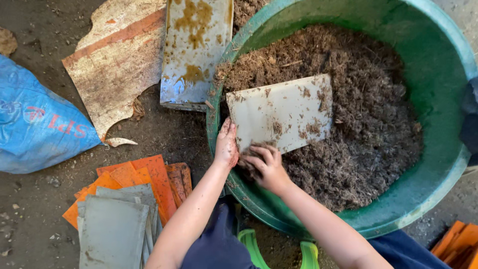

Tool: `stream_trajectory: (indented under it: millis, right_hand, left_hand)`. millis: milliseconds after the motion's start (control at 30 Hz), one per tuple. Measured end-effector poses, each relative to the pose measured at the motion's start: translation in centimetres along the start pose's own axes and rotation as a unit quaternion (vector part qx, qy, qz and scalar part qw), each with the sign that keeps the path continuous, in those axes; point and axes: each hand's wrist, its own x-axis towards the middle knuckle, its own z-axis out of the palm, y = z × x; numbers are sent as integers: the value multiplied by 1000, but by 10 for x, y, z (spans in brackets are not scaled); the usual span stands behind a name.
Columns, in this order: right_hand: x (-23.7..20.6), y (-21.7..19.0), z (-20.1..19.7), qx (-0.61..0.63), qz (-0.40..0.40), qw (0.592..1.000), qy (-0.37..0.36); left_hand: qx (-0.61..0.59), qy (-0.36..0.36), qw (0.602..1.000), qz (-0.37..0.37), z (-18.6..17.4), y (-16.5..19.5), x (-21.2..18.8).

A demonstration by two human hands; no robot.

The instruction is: The person scrubs rectangular trays with a handful of fibrous material from a green basin, then places the cleaned trays on a stack on the ground. The person repeats this process for multiple trays.

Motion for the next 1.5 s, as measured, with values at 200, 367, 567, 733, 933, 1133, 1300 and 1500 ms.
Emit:
stream_trajectory:
  millis: [200,367,567,733,933,1133,1300,1500]
  right_hand:
    - [-16,56,-40,-80,181,979,39]
    - [-4,-11,8,1,132,991,11]
    - [15,57,-6,-28,177,971,160]
    - [36,72,-11,36,476,841,253]
    - [35,-45,57,11,212,965,155]
    - [96,80,32,-12,306,932,193]
    - [60,188,-60,-192,442,875,51]
    - [7,235,-115,-386,327,862,-46]
  left_hand:
    - [30,32,999,0,-5,-5,8]
    - [17,27,999,-7,-11,-3,7]
    - [39,49,998,24,-13,-3,6]
    - [35,22,999,31,-13,-3,2]
    - [82,50,995,41,-21,-4,10]
    - [131,90,987,33,-33,-7,9]
    - [202,84,975,27,-25,8,-3]
    - [327,83,937,86,44,79,-30]
